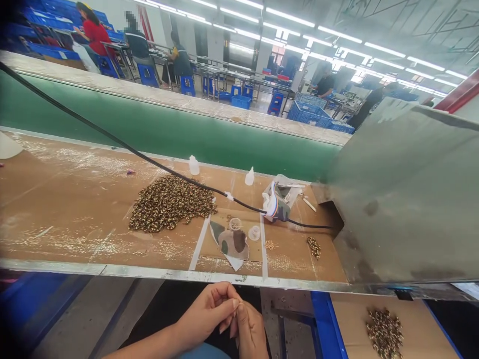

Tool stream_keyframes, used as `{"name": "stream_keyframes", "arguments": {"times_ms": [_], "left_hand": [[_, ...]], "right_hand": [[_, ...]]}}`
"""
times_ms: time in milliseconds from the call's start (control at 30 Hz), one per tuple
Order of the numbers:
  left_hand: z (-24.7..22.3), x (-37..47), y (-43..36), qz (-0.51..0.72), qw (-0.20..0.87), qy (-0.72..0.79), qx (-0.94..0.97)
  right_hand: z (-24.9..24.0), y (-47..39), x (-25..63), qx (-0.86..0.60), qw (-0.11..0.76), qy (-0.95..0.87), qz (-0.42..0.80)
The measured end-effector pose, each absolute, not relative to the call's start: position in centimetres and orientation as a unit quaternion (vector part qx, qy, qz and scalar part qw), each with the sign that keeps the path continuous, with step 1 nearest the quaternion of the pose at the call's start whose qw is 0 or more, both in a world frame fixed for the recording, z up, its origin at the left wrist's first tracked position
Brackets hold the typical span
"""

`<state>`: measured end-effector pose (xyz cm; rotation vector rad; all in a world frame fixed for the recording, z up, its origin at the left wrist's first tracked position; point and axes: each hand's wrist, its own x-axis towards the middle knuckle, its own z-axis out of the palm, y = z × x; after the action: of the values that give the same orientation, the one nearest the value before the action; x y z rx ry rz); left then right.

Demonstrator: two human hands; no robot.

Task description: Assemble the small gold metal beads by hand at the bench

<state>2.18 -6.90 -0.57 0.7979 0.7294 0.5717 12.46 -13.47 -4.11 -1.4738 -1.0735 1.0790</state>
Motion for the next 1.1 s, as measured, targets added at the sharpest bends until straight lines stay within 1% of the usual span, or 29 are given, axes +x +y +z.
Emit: {"name": "stream_keyframes", "arguments": {"times_ms": [167, 267, 367, 433, 533, 633, 700, 767, 833, 900, 1100], "left_hand": [[-0.4, 1.8, -6.7, 0.267, 0.82, 0.34, 0.376], [-0.7, 1.6, -6.8, 0.288, 0.827, 0.327, 0.356], [-1.4, 1.5, -6.9, 0.31, 0.831, 0.299, 0.352], [-1.7, 1.4, -6.9, 0.307, 0.841, 0.27, 0.355], [-1.4, 1.0, -6.4, 0.298, 0.832, 0.245, 0.398], [-0.1, 0.4, -5.0, 0.338, 0.736, 0.288, 0.511], [0.6, 0.2, -3.7, 0.361, 0.675, 0.308, 0.565], [0.7, 0.2, -2.5, 0.374, 0.644, 0.316, 0.588], [0.2, 0.3, -1.6, 0.375, 0.633, 0.327, 0.593], [-0.6, 0.4, -1.1, 0.363, 0.637, 0.339, 0.59], [-1.4, 0.3, -0.8, 0.34, 0.689, 0.337, 0.544]], "right_hand": [[-4.1, -13.3, 12.2, -0.579, 0.486, -0.398, 0.52], [-4.5, -13.2, 12.3, -0.557, 0.486, -0.377, 0.558], [-4.8, -13.1, 12.8, -0.546, 0.463, -0.407, 0.568], [-4.5, -12.9, 13.1, -0.556, 0.441, -0.439, 0.551], [-3.1, -12.5, 13.9, -0.564, 0.41, -0.505, 0.51], [-1.2, -11.5, 15.3, -0.559, 0.393, -0.567, 0.46], [-0.3, -10.6, 16.8, -0.608, 0.394, -0.574, 0.381], [0.1, -9.5, 18.6, -0.674, 0.392, -0.568, 0.263], [0.0, -8.3, 20.4, -0.722, 0.376, -0.557, 0.165], [-0.3, -7.2, 21.8, -0.745, 0.354, -0.554, 0.111], [-1.5, -5.1, 23.3, -0.736, 0.315, -0.598, 0.043]]}}
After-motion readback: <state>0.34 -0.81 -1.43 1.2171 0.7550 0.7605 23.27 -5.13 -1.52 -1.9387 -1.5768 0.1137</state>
